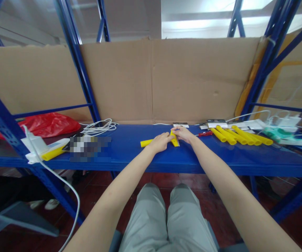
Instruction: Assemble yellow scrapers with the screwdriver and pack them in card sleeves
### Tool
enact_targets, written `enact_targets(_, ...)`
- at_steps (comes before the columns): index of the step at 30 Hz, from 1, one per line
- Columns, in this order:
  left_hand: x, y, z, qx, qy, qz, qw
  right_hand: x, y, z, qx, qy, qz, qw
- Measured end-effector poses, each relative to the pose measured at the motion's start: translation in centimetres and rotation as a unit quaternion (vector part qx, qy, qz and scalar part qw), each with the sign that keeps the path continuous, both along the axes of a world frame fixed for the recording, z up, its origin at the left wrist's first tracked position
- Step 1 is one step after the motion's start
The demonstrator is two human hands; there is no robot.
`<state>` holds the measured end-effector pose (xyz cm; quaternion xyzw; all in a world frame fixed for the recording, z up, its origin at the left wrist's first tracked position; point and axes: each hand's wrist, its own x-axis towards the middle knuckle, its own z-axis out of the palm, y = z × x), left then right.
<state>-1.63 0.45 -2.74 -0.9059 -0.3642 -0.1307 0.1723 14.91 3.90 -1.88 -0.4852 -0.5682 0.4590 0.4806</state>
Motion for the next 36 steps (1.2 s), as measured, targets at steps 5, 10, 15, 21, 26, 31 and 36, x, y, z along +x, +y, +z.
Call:
enact_targets(5, 0.1, 0.0, -0.1, -0.025, 0.001, 0.008, 1.000, 0.0, 0.1, -0.4, -0.001, -0.016, 0.000, 1.000)
enact_targets(10, 0.1, -0.2, 0.1, -0.030, -0.002, 0.015, 0.999, -0.1, 0.8, -0.7, -0.007, -0.003, 0.000, 1.000)
enact_targets(15, 0.0, -0.2, 0.3, -0.020, -0.004, 0.028, 0.999, 1.9, 2.4, -0.3, 0.051, -0.034, -0.194, 0.979)
enact_targets(21, 0.0, -0.3, 0.3, -0.020, 0.003, 0.034, 0.999, 5.3, 2.4, -0.8, 0.046, -0.396, -0.257, 0.880)
enact_targets(26, 0.0, -0.4, 0.4, -0.027, 0.003, 0.034, 0.999, 5.4, 2.6, -1.1, -0.026, -0.536, -0.204, 0.819)
enact_targets(31, 0.0, -0.5, 0.4, -0.033, 0.000, 0.034, 0.999, 5.1, 3.4, -1.1, -0.035, -0.553, -0.159, 0.817)
enact_targets(36, 0.0, -0.3, 0.2, -0.031, 0.003, 0.034, 0.999, 4.9, 3.9, -1.1, -0.016, -0.553, -0.123, 0.824)
